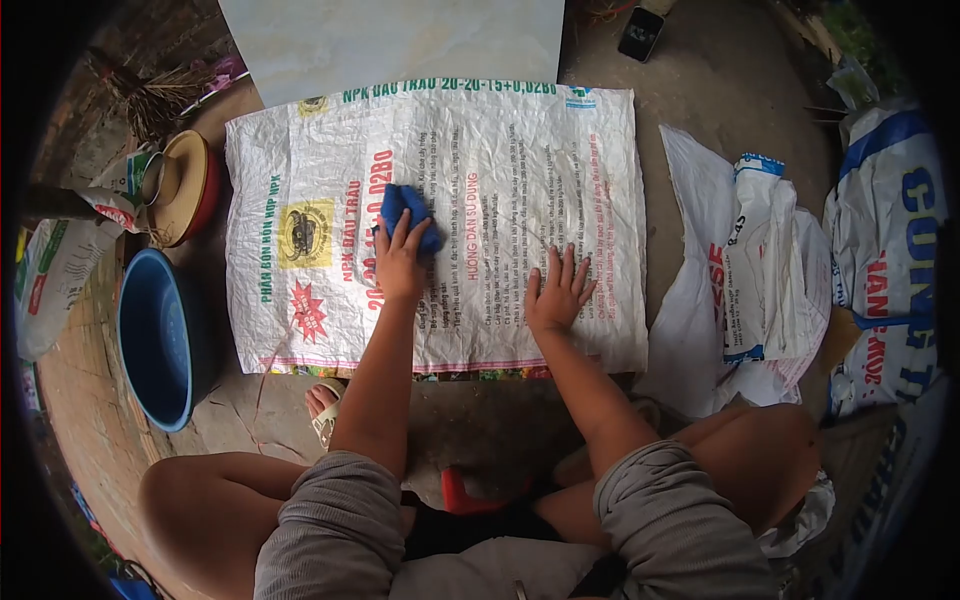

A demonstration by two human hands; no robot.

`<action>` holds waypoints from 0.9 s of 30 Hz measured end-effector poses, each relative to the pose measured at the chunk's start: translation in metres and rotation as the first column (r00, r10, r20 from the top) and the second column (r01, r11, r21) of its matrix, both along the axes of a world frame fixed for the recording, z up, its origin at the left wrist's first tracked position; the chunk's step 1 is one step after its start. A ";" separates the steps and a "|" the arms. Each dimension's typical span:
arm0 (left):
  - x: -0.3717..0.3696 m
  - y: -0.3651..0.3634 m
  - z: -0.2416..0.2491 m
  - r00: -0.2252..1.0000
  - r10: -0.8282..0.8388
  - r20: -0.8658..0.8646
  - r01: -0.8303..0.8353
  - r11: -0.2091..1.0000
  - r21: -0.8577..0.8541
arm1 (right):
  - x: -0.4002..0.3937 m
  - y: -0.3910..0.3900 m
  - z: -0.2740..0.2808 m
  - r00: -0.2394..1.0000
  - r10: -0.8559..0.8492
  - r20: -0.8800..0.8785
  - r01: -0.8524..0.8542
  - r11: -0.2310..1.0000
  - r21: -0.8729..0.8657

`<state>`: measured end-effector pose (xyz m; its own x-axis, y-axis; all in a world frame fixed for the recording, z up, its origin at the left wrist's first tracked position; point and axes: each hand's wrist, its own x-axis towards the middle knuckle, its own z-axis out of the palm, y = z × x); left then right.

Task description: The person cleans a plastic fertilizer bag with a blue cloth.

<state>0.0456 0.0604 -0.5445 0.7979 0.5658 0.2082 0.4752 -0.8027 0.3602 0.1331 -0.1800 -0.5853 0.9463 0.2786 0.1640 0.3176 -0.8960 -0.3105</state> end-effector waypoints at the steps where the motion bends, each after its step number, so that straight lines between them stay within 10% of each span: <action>1: -0.010 0.025 -0.012 0.991 0.131 0.023 -0.132 0.989 0.060 | 0.000 0.000 0.000 1.000 0.003 -0.006 -0.003 1.000 -0.007; 7: -0.036 0.086 -0.022 0.678 0.686 0.266 -0.665 0.726 -0.176 | 0.001 -0.001 -0.001 1.000 0.004 -0.014 -0.004 1.000 -0.025; 13: 0.029 -0.034 0.016 0.953 0.060 0.296 -0.038 0.996 -0.078 | -0.001 0.000 -0.003 1.000 -0.001 -0.017 0.000 1.000 -0.023; 18: 0.037 -0.131 -0.003 0.838 -0.544 0.038 0.545 0.836 -0.063 | -0.002 0.000 0.014 0.991 -0.001 -0.130 -0.010 0.996 -0.084; 21: 0.030 -0.118 -0.001 0.882 -0.471 0.023 0.463 0.855 -0.233 | 0.000 0.000 0.004 0.996 -0.004 -0.090 -0.008 0.991 -0.135; 23: 0.021 -0.086 -0.006 0.865 -0.501 -0.040 0.501 0.865 0.006 | 0.000 0.000 -0.003 1.000 0.005 0.020 -0.004 1.000 -0.011; 27: -0.009 -0.011 -0.007 0.997 -0.077 -0.006 0.077 0.994 0.073 | 0.000 0.000 -0.002 1.000 0.003 0.011 -0.003 1.000 -0.023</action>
<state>0.0371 0.0490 -0.5511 0.8392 0.4859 0.2443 0.4121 -0.8613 0.2974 0.1331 -0.1800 -0.5877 0.9436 0.2854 0.1680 0.3238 -0.9017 -0.2865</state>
